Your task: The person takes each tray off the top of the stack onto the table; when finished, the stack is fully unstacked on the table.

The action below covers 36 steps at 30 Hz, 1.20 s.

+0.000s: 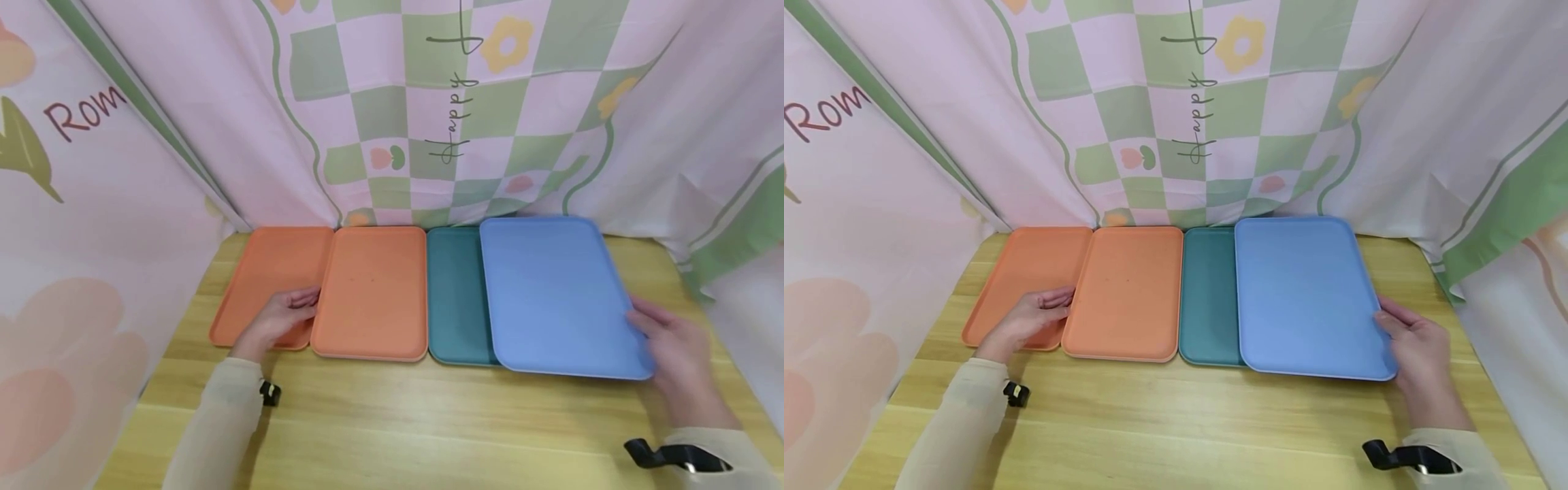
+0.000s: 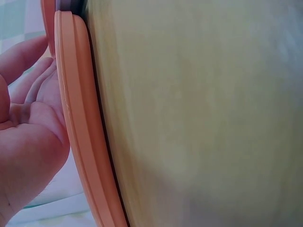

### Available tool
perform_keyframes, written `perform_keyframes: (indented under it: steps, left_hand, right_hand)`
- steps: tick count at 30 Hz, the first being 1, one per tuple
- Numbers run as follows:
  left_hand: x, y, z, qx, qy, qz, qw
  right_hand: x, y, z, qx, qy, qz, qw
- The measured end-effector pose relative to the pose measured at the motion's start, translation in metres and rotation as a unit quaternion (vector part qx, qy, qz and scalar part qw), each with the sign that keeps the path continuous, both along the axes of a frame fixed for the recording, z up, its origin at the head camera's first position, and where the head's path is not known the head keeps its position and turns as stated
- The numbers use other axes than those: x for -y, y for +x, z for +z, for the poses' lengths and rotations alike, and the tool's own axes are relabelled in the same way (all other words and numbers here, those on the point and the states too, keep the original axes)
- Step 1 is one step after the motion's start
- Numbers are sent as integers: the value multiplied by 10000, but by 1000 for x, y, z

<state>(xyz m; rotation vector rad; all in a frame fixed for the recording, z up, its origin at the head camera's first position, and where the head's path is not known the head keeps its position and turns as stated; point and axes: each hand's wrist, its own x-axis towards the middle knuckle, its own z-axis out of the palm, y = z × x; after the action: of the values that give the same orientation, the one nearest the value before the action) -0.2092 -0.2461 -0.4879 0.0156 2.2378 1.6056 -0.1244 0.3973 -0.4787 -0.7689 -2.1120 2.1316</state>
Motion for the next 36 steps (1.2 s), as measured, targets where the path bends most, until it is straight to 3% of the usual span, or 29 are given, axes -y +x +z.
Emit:
perform_keyframes:
  steps: [5, 11, 18, 23, 29, 32, 36]
  left_hand:
    - [-1, 0, 0, 45, 10, 24, 10000]
    - [-1, 0, 3, 62, -12, 56, 10000]
    - [-1, 0, 2, 86, -33, 105, 9999]
    - [-1, -1, 0, 62, -15, 97, 9999]
    - [-1, -2, -2, 98, 39, 122, 9999]
    - [-1, -2, -1, 130, 41, 149, 9998]
    - [-2, -2, -1, 160, 9, 175, 9997]
  right_hand:
    - [-18, 3, -3, -24, -57, 86, 9999]
    - [-37, 5, -7, -245, 357, 73, 9990]
    - [-54, 6, -8, 7, 619, -62, 9981]
    - [-65, 8, -10, 269, 1228, -23, 9921]
    - [-83, 11, -16, -280, 827, 122, 9961]
    - [-89, 9, -16, -87, 1162, -27, 9932]
    - [-98, 7, -14, 503, 1742, -55, 9834]
